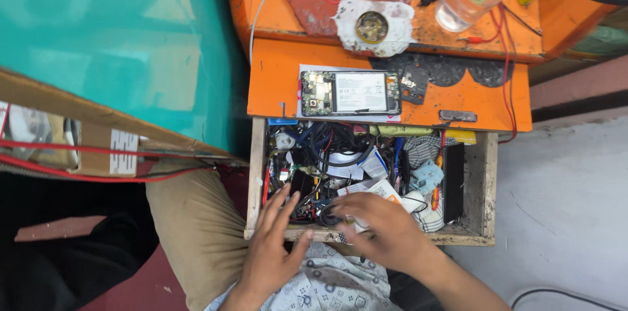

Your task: The person assembles a mobile phone by placing internal components and using a screwdriver to secure screws into the device frame.

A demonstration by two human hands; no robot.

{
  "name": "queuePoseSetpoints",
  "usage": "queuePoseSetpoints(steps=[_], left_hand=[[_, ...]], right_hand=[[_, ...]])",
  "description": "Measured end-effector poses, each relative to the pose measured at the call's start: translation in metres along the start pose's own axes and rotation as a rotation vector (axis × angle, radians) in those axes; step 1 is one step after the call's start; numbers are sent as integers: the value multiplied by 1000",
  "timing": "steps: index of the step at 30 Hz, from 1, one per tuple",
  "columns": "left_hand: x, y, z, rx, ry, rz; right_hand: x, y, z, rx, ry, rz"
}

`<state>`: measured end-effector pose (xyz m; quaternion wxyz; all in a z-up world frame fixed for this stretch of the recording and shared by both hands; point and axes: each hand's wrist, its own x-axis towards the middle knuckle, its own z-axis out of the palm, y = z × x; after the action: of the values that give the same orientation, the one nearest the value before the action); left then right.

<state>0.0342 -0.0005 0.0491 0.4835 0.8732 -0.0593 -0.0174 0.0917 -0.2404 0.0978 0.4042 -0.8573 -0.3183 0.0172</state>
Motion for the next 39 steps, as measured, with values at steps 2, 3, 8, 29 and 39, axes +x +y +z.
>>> queuePoseSetpoints(steps=[2,3,8,29,39], left_hand=[[4,-6,-5,-69,68,-9],[7,-9,-6,-140,146,-33],[68,-32,6,-705,231,-243],[182,-43,-9,-1017,365,-427],[50,-56,-1,-493,474,-243]], right_hand=[[-17,16,-7,227,333,445],[-24,28,-12,346,514,675],[-36,109,-48,1069,998,858],[1,192,-92,1097,1001,704],[-46,68,-38,447,818,806]])
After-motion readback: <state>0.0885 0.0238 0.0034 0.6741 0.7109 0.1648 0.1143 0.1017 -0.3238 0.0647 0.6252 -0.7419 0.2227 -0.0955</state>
